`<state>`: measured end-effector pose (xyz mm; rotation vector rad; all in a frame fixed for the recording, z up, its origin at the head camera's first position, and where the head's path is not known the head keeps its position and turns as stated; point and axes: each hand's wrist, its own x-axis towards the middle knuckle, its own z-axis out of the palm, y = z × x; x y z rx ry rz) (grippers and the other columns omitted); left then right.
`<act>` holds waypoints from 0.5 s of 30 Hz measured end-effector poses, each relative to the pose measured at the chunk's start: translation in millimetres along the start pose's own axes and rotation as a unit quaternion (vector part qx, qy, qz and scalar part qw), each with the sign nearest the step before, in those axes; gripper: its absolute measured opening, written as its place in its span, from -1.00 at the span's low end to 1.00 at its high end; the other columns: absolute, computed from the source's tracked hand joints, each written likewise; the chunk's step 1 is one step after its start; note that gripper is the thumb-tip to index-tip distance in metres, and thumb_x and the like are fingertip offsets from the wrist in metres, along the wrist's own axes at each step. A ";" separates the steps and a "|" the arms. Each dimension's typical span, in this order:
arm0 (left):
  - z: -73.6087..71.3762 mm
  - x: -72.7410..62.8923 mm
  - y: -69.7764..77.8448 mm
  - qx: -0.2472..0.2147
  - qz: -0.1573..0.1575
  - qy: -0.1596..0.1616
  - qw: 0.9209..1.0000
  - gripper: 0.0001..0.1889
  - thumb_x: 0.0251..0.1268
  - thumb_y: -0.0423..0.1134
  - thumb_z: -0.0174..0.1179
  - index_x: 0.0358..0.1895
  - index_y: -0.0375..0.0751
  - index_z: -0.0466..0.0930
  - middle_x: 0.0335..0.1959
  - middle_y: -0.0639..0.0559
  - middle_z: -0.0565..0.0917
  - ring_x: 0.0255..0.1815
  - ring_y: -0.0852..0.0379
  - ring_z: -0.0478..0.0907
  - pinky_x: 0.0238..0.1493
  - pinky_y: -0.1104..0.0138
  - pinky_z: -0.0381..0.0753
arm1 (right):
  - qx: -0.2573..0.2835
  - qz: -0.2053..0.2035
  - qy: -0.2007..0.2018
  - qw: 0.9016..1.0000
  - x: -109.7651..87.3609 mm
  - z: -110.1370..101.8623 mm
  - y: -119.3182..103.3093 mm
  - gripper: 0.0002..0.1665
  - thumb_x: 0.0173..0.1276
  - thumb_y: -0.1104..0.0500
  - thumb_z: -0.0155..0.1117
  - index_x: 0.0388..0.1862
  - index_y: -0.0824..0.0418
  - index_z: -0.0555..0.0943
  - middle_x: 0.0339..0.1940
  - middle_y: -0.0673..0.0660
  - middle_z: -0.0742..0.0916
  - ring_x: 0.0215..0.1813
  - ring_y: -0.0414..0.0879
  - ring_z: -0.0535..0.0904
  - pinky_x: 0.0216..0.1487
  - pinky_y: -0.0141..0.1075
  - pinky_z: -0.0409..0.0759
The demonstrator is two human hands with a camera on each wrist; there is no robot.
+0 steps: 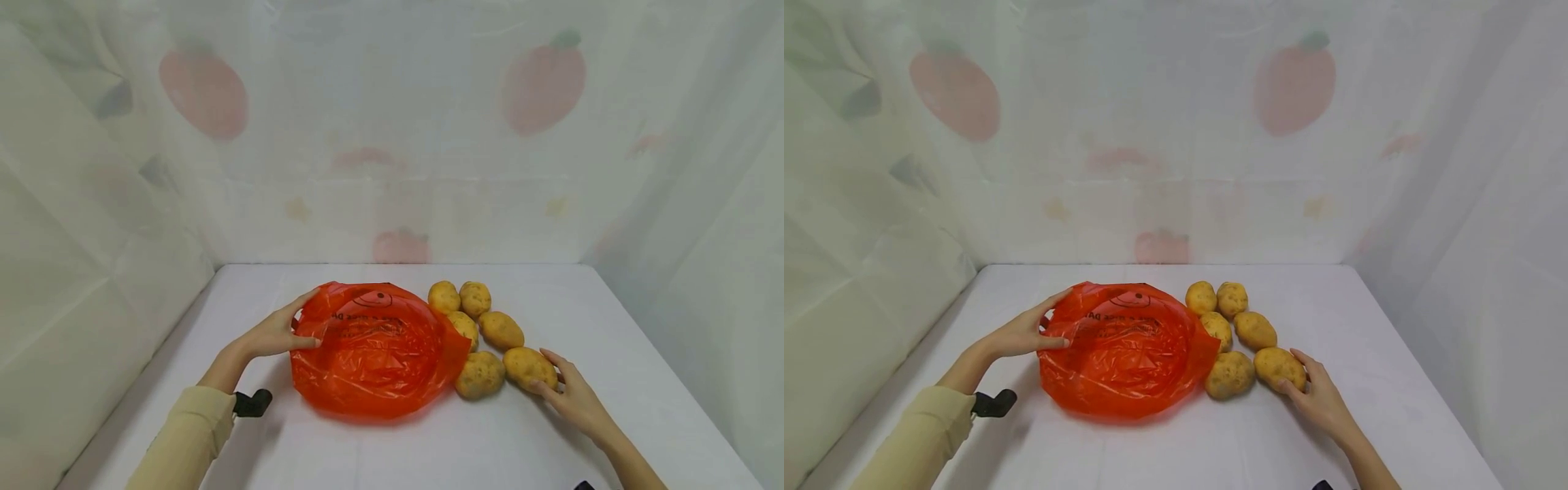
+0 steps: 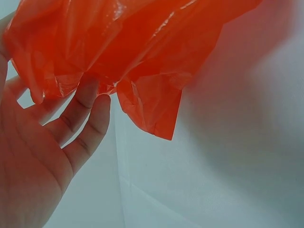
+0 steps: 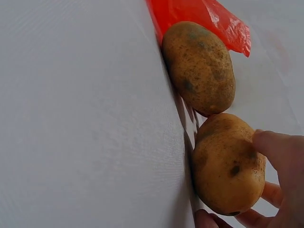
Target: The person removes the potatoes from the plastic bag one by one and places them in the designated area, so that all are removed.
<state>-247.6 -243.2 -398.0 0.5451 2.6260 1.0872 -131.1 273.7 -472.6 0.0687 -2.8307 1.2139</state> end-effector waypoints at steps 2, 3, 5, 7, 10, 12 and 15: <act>-0.6 0.1 1.1 -0.001 0.006 -0.001 1.000 0.01 -0.03 0.01 0.37 0.44 0.28 -0.14 0.34 -0.12 0.21 -0.07 -0.03 0.48 -0.12 0.14 0.58 | 0.002 -0.004 0.000 1.000 0.2 -1.5 -0.5 -0.23 0.34 -0.07 0.12 0.39 0.24 0.15 0.28 0.43 0.30 0.12 0.39 0.41 -0.02 0.12 0.48; -0.8 0.2 1.4 0.000 0.008 -0.001 1.000 0.01 -0.03 0.00 0.37 0.44 0.31 -0.15 0.34 -0.12 0.20 -0.10 -0.03 0.48 -0.14 0.15 0.58 | 0.003 -0.007 0.000 1.000 0.4 -2.3 -0.8 -0.26 0.36 -0.06 0.10 0.38 0.26 0.16 0.28 0.43 0.31 0.11 0.39 0.41 -0.03 0.10 0.49; -1.1 0.3 1.9 0.000 0.010 0.000 1.000 0.01 -0.01 0.01 0.36 0.43 0.37 -0.19 0.35 -0.14 0.17 -0.15 -0.03 0.47 -0.21 0.19 0.58 | 0.005 -0.013 0.001 1.000 1.0 -4.5 -1.7 -0.30 0.39 -0.04 0.06 0.37 0.28 0.16 0.28 0.44 0.32 0.11 0.41 0.41 -0.06 0.07 0.52; -1.6 0.1 2.0 0.002 0.011 0.001 1.000 0.01 0.00 0.01 0.35 0.42 0.42 -0.22 0.35 -0.18 0.15 -0.19 -0.02 0.46 -0.27 0.22 0.58 | 0.006 -0.022 0.001 1.000 1.7 -6.9 -2.9 -0.33 0.41 -0.02 0.02 0.35 0.32 0.18 0.27 0.44 0.33 0.11 0.43 0.40 -0.09 0.06 0.54; -2.4 -0.4 2.4 0.008 0.003 0.004 1.000 0.01 0.01 0.04 0.33 0.42 0.44 -0.25 0.36 -0.20 0.14 -0.21 -0.01 0.45 -0.34 0.26 0.56 | -0.005 -0.040 0.006 0.999 4.1 -11.2 -4.3 -0.37 0.43 0.01 -0.01 0.32 0.35 0.19 0.25 0.44 0.36 0.12 0.43 0.40 -0.08 0.08 0.53; -3.0 -0.9 2.8 0.015 -0.003 0.005 1.000 0.01 0.01 0.06 0.32 0.43 0.40 -0.25 0.36 -0.21 0.14 -0.20 -0.01 0.44 -0.34 0.28 0.56 | -0.015 -0.052 0.011 0.998 6.3 -14.5 -5.1 -0.40 0.43 0.03 -0.01 0.31 0.37 0.22 0.23 0.44 0.39 0.13 0.41 0.41 -0.05 0.11 0.51; -3.6 -1.4 3.1 0.028 -0.012 0.007 1.000 0.01 0.02 0.10 0.30 0.45 0.32 -0.24 0.36 -0.22 0.15 -0.14 -0.03 0.44 -0.32 0.27 0.57 | -0.034 -0.071 0.024 0.997 10.1 -20.4 -7.3 -0.43 0.42 0.06 0.01 0.28 0.37 0.27 0.20 0.41 0.43 0.13 0.39 0.41 -0.01 0.12 0.48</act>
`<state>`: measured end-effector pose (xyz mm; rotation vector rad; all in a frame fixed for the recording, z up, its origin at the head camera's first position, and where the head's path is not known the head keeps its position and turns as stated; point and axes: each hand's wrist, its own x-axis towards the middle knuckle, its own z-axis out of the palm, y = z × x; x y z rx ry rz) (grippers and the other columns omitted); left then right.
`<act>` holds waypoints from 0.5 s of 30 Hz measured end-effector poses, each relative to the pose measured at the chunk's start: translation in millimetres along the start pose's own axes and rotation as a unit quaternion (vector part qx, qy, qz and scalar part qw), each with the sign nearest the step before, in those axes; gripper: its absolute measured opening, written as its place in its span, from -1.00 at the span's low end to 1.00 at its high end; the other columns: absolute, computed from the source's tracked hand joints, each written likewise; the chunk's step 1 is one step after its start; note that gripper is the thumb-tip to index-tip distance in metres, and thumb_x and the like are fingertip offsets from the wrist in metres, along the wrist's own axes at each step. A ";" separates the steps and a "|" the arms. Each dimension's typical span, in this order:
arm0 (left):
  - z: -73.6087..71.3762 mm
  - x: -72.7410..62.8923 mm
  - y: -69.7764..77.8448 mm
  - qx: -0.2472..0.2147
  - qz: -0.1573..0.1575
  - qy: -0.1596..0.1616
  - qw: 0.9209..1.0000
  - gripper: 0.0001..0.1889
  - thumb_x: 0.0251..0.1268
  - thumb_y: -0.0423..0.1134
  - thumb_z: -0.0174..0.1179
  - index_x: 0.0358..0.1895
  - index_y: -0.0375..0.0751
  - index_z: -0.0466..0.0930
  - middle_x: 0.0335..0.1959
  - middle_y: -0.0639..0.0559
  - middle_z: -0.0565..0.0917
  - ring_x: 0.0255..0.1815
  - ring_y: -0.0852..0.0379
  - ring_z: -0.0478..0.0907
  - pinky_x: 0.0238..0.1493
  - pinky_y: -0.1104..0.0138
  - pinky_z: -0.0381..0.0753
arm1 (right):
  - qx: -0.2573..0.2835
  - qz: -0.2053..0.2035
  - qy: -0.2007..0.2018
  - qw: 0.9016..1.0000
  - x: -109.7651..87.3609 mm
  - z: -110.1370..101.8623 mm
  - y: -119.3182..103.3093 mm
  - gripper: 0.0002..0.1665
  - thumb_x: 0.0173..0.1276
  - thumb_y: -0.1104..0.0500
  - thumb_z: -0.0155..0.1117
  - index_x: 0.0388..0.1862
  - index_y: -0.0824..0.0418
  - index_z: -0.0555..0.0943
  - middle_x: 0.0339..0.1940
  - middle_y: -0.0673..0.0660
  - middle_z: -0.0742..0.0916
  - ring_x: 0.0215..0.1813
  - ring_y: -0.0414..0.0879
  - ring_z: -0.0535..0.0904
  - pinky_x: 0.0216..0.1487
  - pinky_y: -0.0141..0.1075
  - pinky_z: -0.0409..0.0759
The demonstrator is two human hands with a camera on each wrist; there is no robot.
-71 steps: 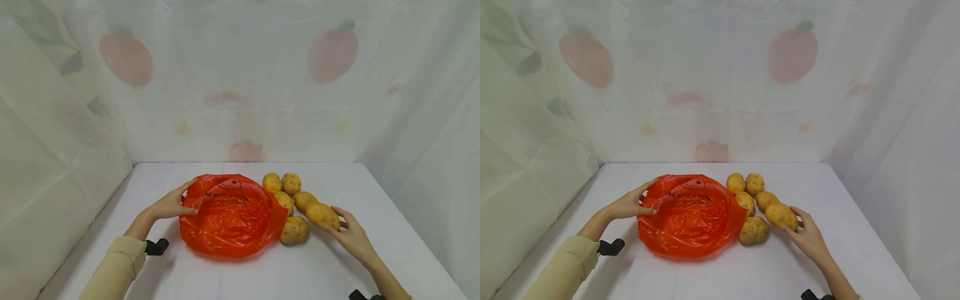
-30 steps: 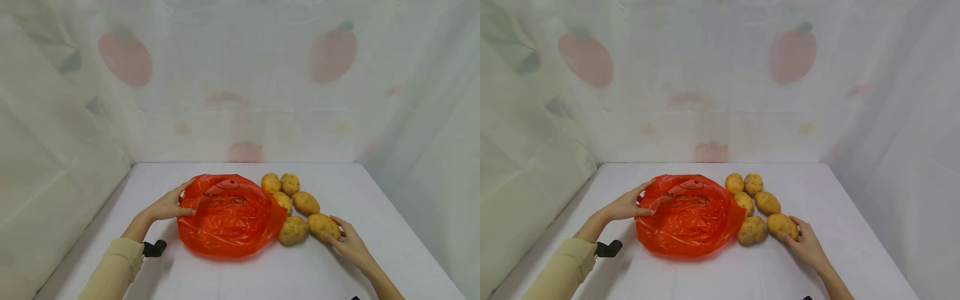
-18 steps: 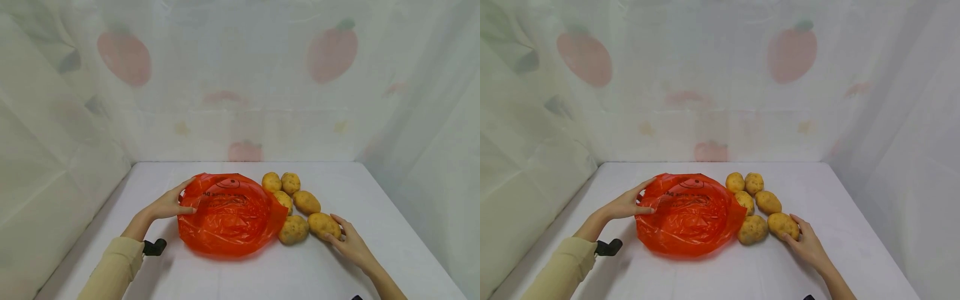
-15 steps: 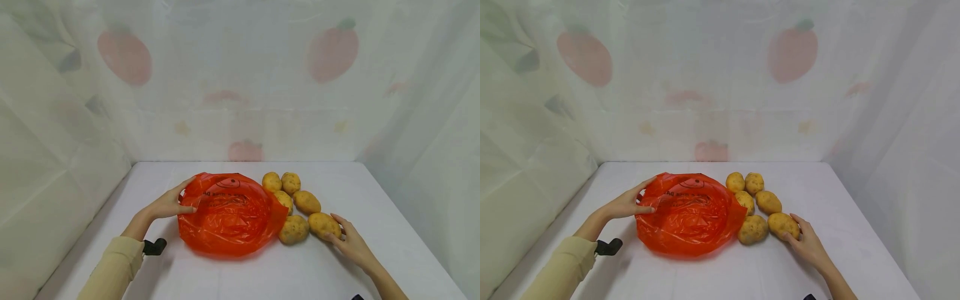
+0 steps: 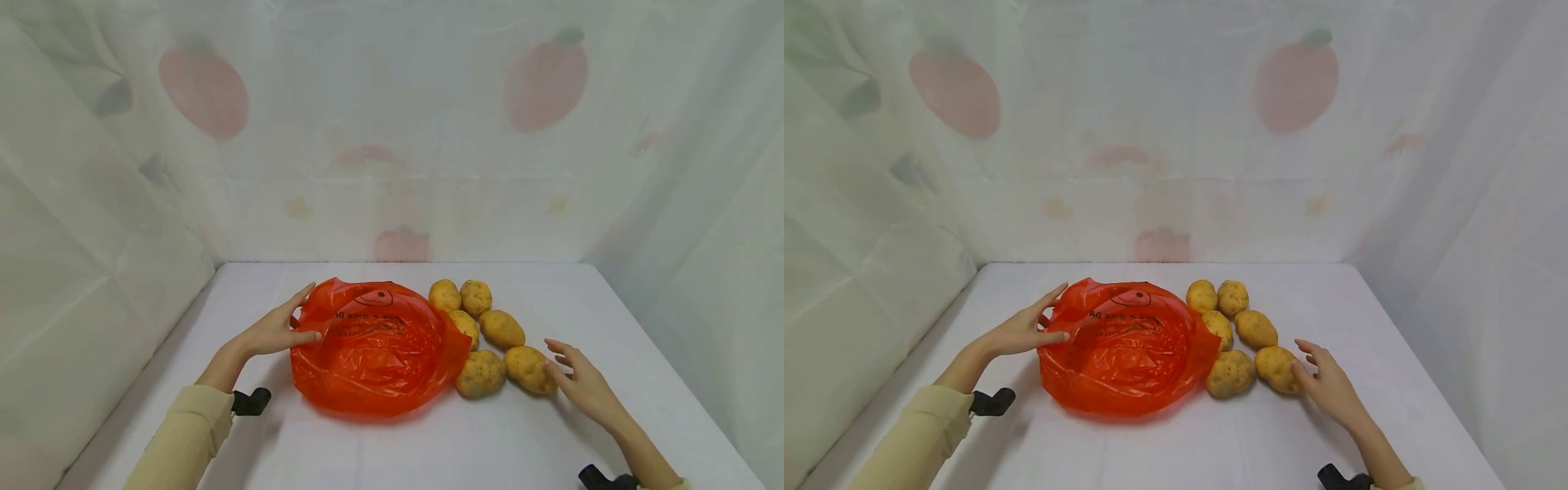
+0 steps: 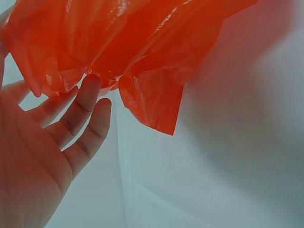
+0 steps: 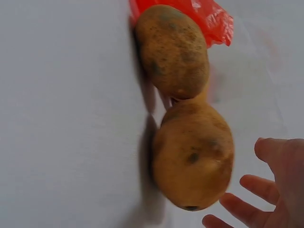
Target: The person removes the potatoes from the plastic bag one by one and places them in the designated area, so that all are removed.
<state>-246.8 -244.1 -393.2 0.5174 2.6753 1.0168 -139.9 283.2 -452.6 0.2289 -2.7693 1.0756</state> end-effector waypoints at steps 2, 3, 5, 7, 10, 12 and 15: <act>-0.7 -1.0 -0.1 0.003 -0.005 0.001 1.000 -0.01 0.03 0.11 0.28 0.45 0.28 -0.23 0.35 -0.22 0.15 -0.11 -0.04 0.43 -0.30 0.26 0.57 | -0.008 -0.011 0.012 1.000 3.1 -4.3 -2.2 -0.46 0.41 0.08 0.03 0.26 0.35 0.30 0.17 0.38 0.46 0.12 0.36 0.43 -0.02 0.11 0.48; -1.1 -1.5 -0.4 0.005 -0.005 0.003 1.000 -0.01 0.04 0.12 0.28 0.46 0.26 -0.22 0.34 -0.22 0.16 -0.09 -0.05 0.43 -0.29 0.25 0.57 | -0.015 -0.018 0.021 0.999 4.9 -6.5 -3.6 -0.48 0.41 0.09 0.04 0.25 0.35 0.32 0.16 0.37 0.48 0.11 0.35 0.44 -0.02 0.10 0.49; -1.8 -2.1 -0.8 0.011 -0.003 0.006 1.000 -0.03 0.06 0.13 0.26 0.46 0.22 -0.19 0.33 -0.20 0.18 -0.06 -0.06 0.43 -0.29 0.24 0.57 | -0.026 -0.034 0.040 0.998 8.1 -10.7 -7.0 -0.51 0.39 0.12 0.07 0.22 0.35 0.36 0.13 0.35 0.51 0.08 0.32 0.47 -0.04 0.10 0.49; -2.8 -2.9 -0.9 0.014 0.002 0.011 1.000 -0.05 0.07 0.13 0.25 0.46 0.18 -0.16 0.34 -0.16 0.18 -0.02 -0.06 0.42 -0.29 0.24 0.58 | -0.034 -0.052 0.057 0.996 11.5 -14.4 -10.3 -0.54 0.37 0.16 0.09 0.19 0.35 0.39 0.10 0.33 0.54 0.06 0.29 0.50 -0.05 0.10 0.50; -4.8 -4.3 -1.3 0.022 0.010 0.019 1.000 -0.07 0.08 0.13 0.24 0.46 0.10 -0.12 0.36 -0.12 0.19 0.03 -0.07 0.40 -0.30 0.27 0.57 | -0.043 -0.075 0.071 0.994 17.0 -18.7 -14.9 -0.56 0.35 0.19 0.12 0.16 0.35 0.42 0.07 0.31 0.56 0.02 0.25 0.52 -0.07 0.09 0.50; -5.9 -4.9 -1.7 0.026 0.014 0.024 0.999 -0.08 0.09 0.13 0.23 0.46 0.07 -0.10 0.37 -0.11 0.19 0.06 -0.08 0.38 -0.28 0.26 0.58 | -0.046 -0.088 0.072 0.992 20.4 -21.4 -18.0 -0.58 0.34 0.20 0.13 0.14 0.35 0.43 0.06 0.30 0.57 0.01 0.23 0.53 -0.08 0.09 0.50; -7.1 -5.5 -2.1 0.033 0.019 0.032 0.999 -0.08 0.09 0.15 0.22 0.46 0.04 -0.09 0.36 -0.15 0.20 0.09 -0.10 0.37 -0.24 0.23 0.59 | -0.054 -0.101 0.069 0.991 25.5 -24.9 -21.2 -0.59 0.33 0.21 0.15 0.13 0.33 0.45 0.04 0.28 0.58 0.01 0.21 0.53 -0.08 0.08 0.51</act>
